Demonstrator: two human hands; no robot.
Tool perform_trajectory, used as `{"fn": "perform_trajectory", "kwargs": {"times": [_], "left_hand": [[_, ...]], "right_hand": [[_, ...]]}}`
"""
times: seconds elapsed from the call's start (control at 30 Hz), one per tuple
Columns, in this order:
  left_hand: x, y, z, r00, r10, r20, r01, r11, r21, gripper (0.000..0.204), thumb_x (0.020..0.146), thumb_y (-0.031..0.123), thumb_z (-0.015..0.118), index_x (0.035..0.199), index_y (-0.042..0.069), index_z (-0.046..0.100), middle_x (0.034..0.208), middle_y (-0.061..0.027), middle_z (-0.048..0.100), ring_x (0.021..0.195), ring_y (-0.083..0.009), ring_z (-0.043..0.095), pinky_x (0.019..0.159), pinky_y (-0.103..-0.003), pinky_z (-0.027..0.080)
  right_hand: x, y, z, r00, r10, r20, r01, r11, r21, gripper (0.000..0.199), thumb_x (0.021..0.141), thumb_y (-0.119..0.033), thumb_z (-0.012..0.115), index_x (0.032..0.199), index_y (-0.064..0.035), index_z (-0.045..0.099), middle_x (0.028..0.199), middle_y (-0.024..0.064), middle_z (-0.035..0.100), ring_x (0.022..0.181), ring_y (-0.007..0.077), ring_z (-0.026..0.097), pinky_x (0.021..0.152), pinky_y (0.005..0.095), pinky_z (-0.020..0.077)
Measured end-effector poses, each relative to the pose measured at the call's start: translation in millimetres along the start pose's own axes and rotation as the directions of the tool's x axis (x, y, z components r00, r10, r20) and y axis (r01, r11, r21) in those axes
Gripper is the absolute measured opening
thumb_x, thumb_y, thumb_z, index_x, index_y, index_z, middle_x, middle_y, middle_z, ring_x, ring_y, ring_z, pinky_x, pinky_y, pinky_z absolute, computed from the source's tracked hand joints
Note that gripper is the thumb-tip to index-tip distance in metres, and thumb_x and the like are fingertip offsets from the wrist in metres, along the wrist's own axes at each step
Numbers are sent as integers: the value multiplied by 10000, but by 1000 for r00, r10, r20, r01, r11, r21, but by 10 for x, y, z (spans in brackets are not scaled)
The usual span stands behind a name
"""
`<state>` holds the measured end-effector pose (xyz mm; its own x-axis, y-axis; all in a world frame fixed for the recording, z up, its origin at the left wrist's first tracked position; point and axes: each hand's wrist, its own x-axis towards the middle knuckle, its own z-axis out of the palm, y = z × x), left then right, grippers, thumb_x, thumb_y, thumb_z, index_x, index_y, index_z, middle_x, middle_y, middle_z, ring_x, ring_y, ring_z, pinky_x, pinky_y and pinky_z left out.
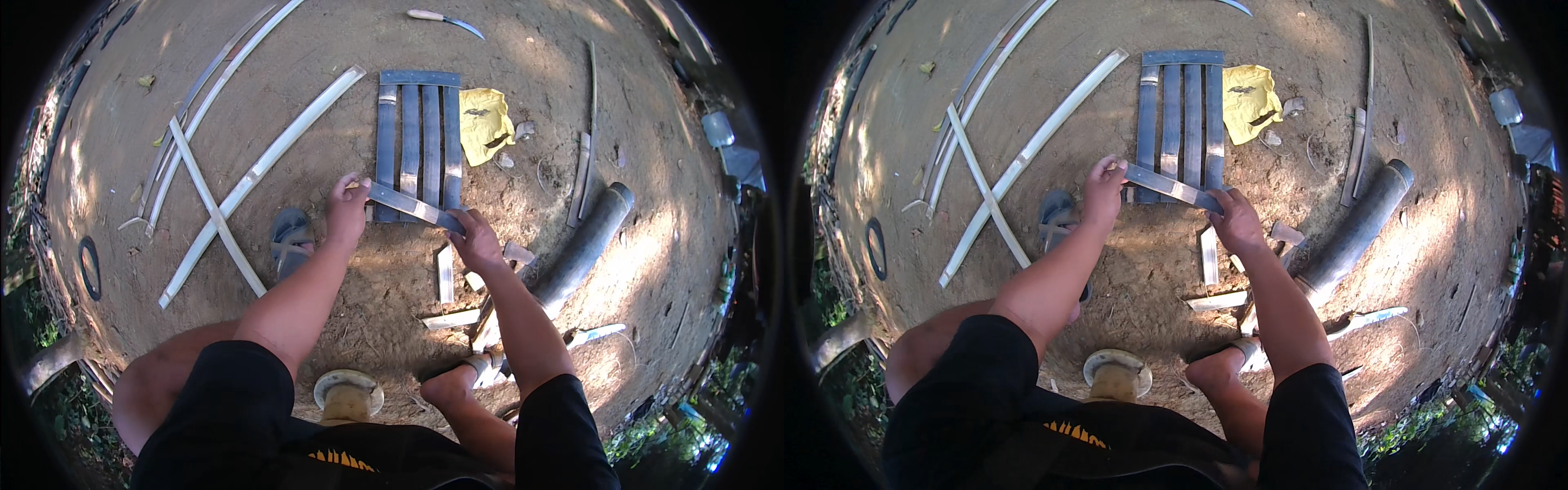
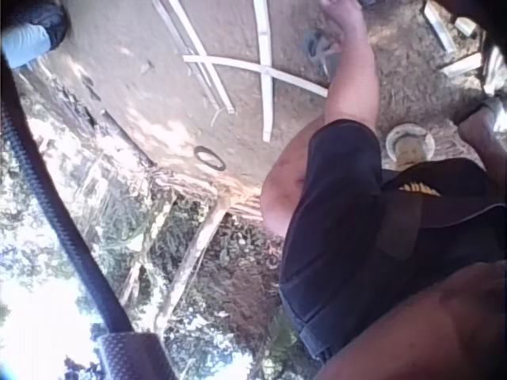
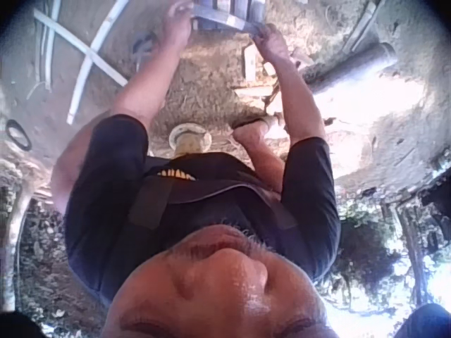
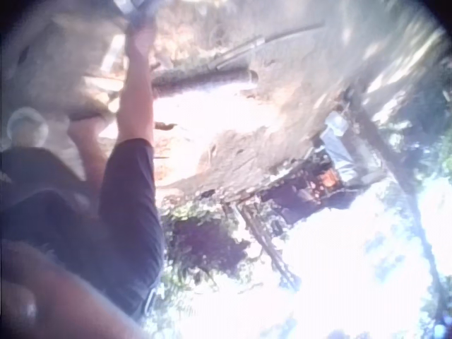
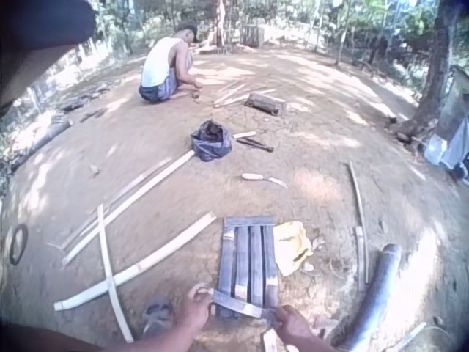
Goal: The person aligns wood slats on a frame and secures them by hammering with the side of a hatchet, then uses pliers to pull a wire or fastener.
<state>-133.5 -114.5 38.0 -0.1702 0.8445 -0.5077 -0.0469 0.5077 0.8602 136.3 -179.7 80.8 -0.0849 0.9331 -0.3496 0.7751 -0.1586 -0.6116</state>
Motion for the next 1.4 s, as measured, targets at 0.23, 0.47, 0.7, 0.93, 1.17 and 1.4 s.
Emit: {"fn": "perform_trajectory", "kwargs": {"times": [0.23,0.47,0.7,0.93,1.17,1.4], "left_hand": [[-1112,-422,325,968,-64,241,103,983,-153,407,1011,293,647,1279,45,470,1049,-50,600,912,-157,593,802,-325,484],[-1309,-175,87,844,-335,419,347,936,51,359,963,159,632,1262,85,446,948,-49,542,757,-152,553,672,-352,490],[-1267,201,-170,568,-517,640,560,813,160,424,915,48,529,1330,98,453,1023,-89,580,749,-173,578,640,-350,510],[-1539,183,159,374,-618,692,599,731,329,379,1055,216,524,1410,126,432,1152,-122,657,916,-219,683,725,-382,607],[-1644,-403,350,395,-673,625,589,708,390,365,1066,141,479,1428,119,441,1115,-144,666,887,-228,728,670,-420,645],[-1890,-420,486,576,-725,378,448,667,595,249,1097,317,438,1252,144,529,844,-21,517,580,-112,438,488,-265,396]], "right_hand": [[-1055,-690,887,931,357,-69,-308,876,372,472,905,-150,700,1331,-141,497,1226,235,631,1076,421,655,903,498,531],[-1731,-650,1065,934,168,-317,-96,968,232,765,816,-450,829,1397,-69,509,1330,223,517,1239,410,520,1047,493,454],[-1956,331,967,382,834,-397,-816,506,279,715,905,-333,699,1489,-72,382,1427,226,442,1382,404,392,1136,525,348],[-1977,676,847,503,844,-185,-770,535,347,654,852,-215,670,1402,-18,375,1330,268,550,1224,463,555,1028,509,462],[-2068,574,757,567,813,-133,-511,474,717,394,877,-196,628,1180,34,525,873,212,656,766,299,666,715,427,536],[-2484,-115,704,754,655,-44,-498,614,612,186,1009,-138,510,1149,-16,516,894,99,637,628,154,612,529,302,501]]}}
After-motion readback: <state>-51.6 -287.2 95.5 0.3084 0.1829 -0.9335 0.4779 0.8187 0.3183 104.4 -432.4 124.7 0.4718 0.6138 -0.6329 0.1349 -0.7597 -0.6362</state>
